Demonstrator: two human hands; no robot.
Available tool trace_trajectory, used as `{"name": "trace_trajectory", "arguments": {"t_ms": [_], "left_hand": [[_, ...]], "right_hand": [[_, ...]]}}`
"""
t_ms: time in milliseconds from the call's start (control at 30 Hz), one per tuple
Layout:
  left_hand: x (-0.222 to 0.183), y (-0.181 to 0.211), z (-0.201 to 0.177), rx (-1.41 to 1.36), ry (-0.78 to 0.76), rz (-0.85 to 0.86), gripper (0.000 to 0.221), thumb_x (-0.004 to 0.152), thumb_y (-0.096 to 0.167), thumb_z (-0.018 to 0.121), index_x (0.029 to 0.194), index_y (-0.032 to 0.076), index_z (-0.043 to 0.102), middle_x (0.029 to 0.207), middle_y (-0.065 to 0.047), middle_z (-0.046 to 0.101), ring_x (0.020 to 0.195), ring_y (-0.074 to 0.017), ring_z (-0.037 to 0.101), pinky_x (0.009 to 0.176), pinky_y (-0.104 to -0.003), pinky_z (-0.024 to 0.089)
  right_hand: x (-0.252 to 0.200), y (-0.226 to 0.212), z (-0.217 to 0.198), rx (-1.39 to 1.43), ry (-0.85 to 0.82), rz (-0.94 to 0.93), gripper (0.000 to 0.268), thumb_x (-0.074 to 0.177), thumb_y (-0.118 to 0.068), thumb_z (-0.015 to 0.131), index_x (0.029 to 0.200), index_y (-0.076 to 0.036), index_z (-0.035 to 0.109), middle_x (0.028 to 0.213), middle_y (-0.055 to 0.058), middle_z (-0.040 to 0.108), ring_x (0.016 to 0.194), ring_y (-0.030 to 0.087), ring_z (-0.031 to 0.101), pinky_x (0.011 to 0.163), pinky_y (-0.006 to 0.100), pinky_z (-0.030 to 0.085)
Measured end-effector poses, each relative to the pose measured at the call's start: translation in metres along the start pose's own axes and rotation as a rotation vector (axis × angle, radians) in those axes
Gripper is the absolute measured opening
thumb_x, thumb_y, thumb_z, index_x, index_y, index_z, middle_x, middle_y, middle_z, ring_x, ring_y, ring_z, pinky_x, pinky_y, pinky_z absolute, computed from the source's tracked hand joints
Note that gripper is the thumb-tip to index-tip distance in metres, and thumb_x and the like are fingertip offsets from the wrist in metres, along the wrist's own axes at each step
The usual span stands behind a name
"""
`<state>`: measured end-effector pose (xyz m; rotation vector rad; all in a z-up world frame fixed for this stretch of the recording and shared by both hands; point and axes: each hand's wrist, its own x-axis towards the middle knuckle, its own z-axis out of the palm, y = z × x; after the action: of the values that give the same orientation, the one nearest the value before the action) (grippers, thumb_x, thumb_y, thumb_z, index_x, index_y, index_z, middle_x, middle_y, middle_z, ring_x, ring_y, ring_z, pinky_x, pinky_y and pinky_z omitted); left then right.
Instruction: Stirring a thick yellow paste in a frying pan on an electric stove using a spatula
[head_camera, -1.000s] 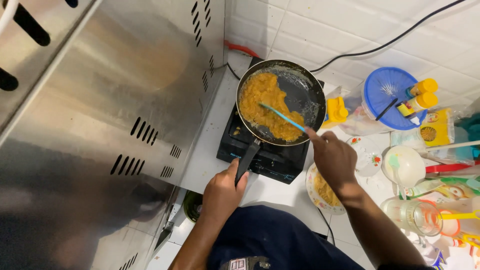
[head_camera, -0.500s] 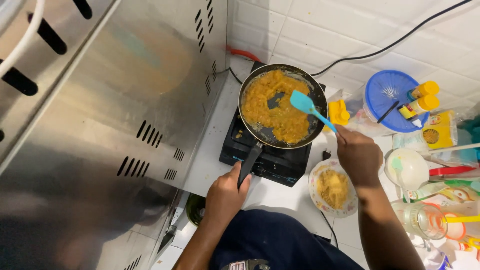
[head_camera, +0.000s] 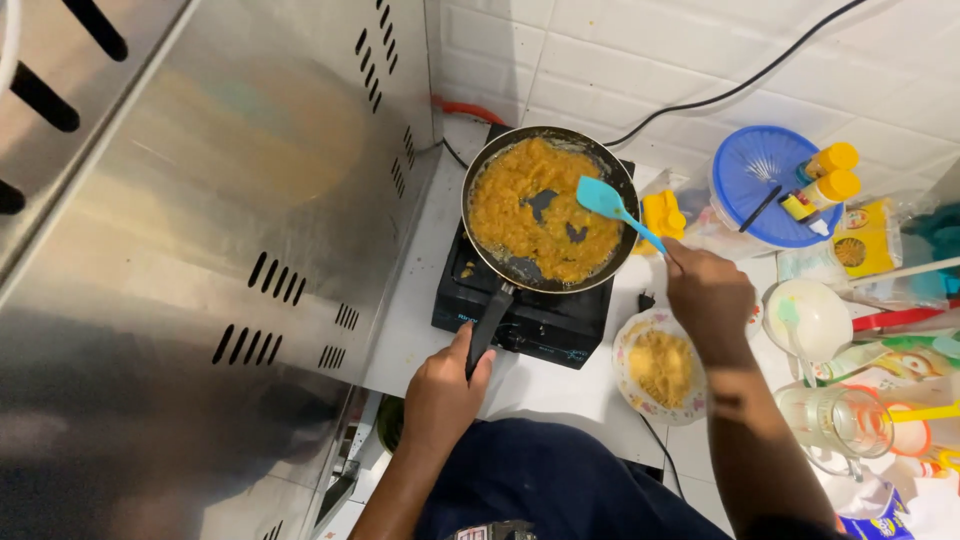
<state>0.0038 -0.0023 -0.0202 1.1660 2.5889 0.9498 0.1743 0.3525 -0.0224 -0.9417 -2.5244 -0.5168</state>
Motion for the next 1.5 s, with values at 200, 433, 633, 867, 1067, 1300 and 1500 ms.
{"name": "trace_trajectory", "arguments": {"t_ms": [200, 433, 633, 867, 1067, 1300, 1500], "left_hand": [[-0.001, 0.002, -0.004, 0.015, 0.01, 0.02, 0.059, 0.096, 0.04, 0.066, 0.143, 0.005, 0.058, 0.083, -0.011, 0.074, 0.072, -0.0313, 0.069, 0.058, -0.045, 0.056], [-0.002, 0.013, -0.016, -0.004, -0.091, -0.066, 0.068, 0.093, 0.041, 0.067, 0.151, 0.01, 0.051, 0.083, -0.012, 0.073, 0.073, -0.0303, 0.069, 0.058, -0.043, 0.056], [-0.004, 0.025, -0.029, 0.003, -0.191, -0.208, 0.064, 0.094, 0.039, 0.066, 0.149, 0.012, 0.047, 0.101, -0.015, 0.075, 0.088, -0.0345, 0.073, 0.065, -0.045, 0.06], [0.002, 0.067, -0.072, -0.06, -0.381, -0.523, 0.058, 0.099, 0.039, 0.058, 0.151, 0.018, 0.042, 0.112, -0.008, 0.076, 0.1, -0.0284, 0.075, 0.082, -0.038, 0.061], [-0.009, 0.048, -0.058, -0.087, -0.33, -0.435, 0.046, 0.102, 0.035, 0.055, 0.144, 0.016, 0.05, 0.115, -0.007, 0.072, 0.105, -0.0282, 0.071, 0.086, -0.04, 0.058], [-0.009, 0.033, -0.042, -0.097, -0.104, -0.276, 0.058, 0.099, 0.038, 0.058, 0.148, 0.007, 0.047, 0.124, -0.016, 0.069, 0.109, -0.0361, 0.069, 0.082, -0.046, 0.059], [-0.002, 0.01, -0.025, 0.054, 0.049, -0.017, 0.054, 0.097, 0.045, 0.068, 0.132, 0.004, 0.06, 0.095, -0.011, 0.074, 0.082, -0.0304, 0.073, 0.06, -0.042, 0.059]], "right_hand": [[0.009, -0.062, -0.069, 0.476, -0.411, -0.022, 0.043, 0.106, -0.027, 0.041, 0.139, -0.023, 0.069, 0.074, 0.007, 0.073, 0.062, 0.029, 0.067, 0.045, 0.043, 0.046], [-0.001, -0.013, -0.07, 0.121, -0.623, 0.317, 0.04, 0.108, -0.045, 0.038, 0.134, -0.044, 0.067, 0.093, 0.006, 0.077, 0.085, 0.042, 0.072, 0.063, 0.053, 0.053], [0.019, -0.054, -0.019, 0.39, -0.537, 0.213, 0.046, 0.109, -0.038, 0.032, 0.148, -0.035, 0.056, 0.109, 0.012, 0.071, 0.094, 0.04, 0.068, 0.073, 0.054, 0.053], [0.004, -0.017, -0.106, 0.259, -0.505, -0.113, 0.044, 0.099, -0.029, 0.049, 0.139, -0.043, 0.062, 0.077, -0.004, 0.059, 0.065, 0.022, 0.064, 0.045, 0.041, 0.047], [0.089, 0.025, -0.139, -0.21, -0.199, -0.567, 0.038, 0.091, -0.016, 0.066, 0.127, -0.024, 0.057, 0.076, -0.007, 0.065, 0.073, 0.021, 0.065, 0.074, 0.037, 0.048], [0.236, -0.036, -0.116, -0.267, 0.452, -1.12, 0.025, 0.094, -0.023, 0.07, 0.114, -0.03, 0.057, 0.079, -0.011, 0.065, 0.07, 0.016, 0.065, 0.077, 0.034, 0.047], [0.302, -0.107, -0.069, -0.09, 0.62, -1.587, 0.038, 0.082, -0.008, 0.067, 0.112, -0.027, 0.055, 0.078, -0.002, 0.058, 0.067, 0.02, 0.051, 0.061, 0.036, 0.04]]}}
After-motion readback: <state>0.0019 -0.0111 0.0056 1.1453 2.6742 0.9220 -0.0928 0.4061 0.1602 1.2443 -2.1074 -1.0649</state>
